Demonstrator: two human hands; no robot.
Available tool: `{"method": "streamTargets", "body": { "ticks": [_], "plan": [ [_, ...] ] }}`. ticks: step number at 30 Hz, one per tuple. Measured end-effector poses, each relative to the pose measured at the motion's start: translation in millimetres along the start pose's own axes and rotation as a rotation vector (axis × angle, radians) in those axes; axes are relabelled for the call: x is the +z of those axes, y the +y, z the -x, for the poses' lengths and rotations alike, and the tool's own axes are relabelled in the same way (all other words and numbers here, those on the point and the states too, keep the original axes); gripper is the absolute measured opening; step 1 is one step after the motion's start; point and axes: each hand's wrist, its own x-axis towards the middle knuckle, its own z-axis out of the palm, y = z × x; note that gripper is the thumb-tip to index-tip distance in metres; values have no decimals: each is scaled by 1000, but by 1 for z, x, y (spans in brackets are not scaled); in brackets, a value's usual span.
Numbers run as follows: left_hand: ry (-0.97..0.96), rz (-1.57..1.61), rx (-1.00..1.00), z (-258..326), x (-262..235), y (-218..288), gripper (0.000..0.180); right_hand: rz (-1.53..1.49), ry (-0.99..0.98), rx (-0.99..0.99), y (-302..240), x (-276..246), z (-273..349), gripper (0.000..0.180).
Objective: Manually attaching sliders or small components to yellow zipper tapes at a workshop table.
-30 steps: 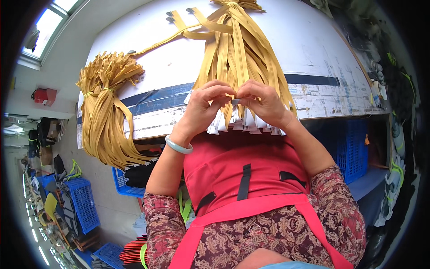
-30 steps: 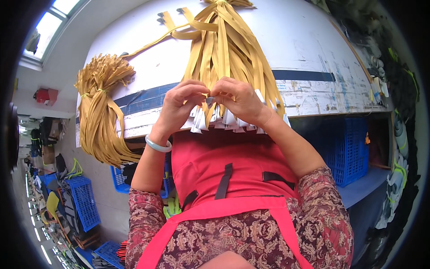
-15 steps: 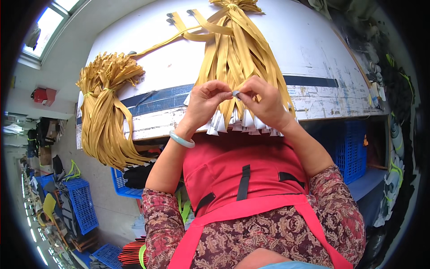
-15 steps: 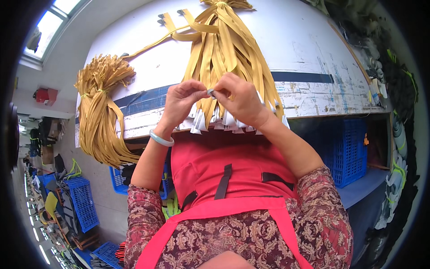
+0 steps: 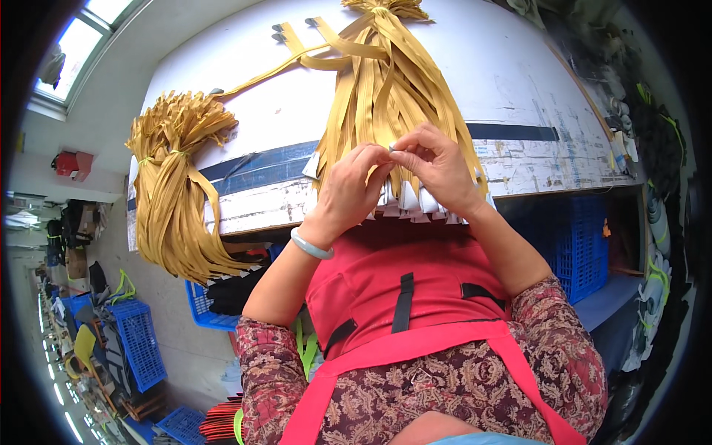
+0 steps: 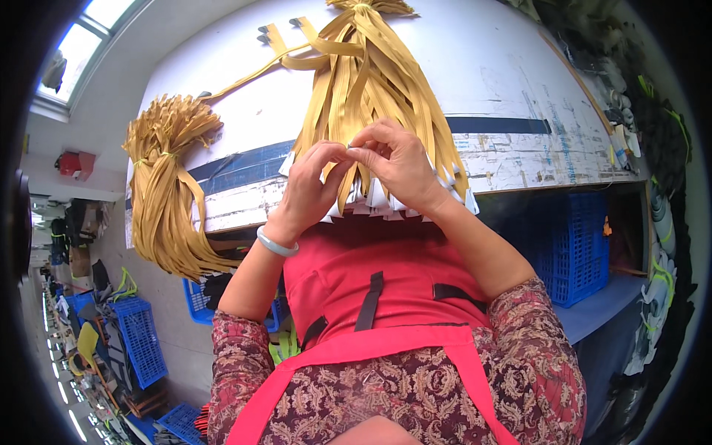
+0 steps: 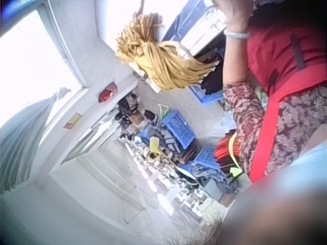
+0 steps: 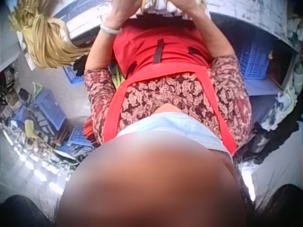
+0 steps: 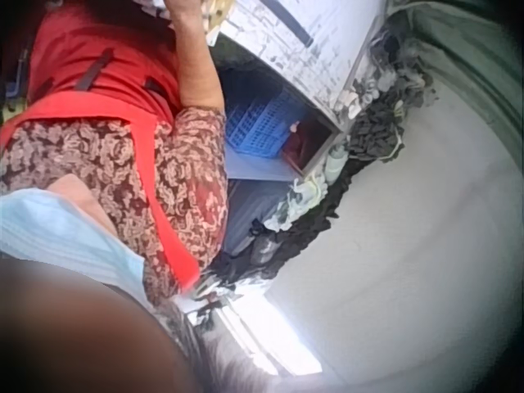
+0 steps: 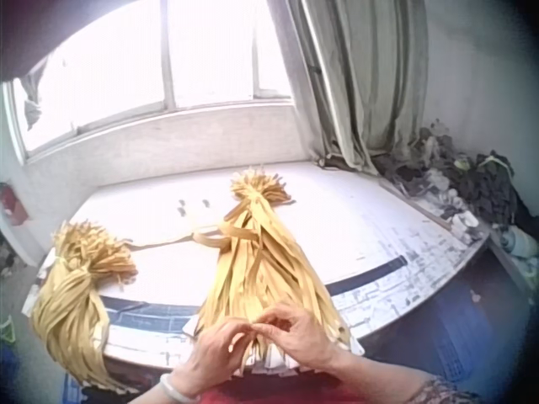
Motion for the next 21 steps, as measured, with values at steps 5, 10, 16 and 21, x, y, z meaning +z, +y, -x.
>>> {"method": "streamTargets", "body": {
  "ticks": [5, 10, 16, 21],
  "plan": [
    [-89, -72, -55, 3, 7, -11, 9, -61, 58, -99, 4, 14, 4, 10],
    [60, 31, -64, 5, 13, -15, 12, -336, 75, 135, 10, 12, 3, 6],
    [132, 332, -203, 3, 23, -21, 13, -409, 83, 150, 22, 14, 2, 9],
    [126, 479, -332, 6, 35, -28, 15, -302, 130, 202, 28, 11, 5, 10]
  ]
}}
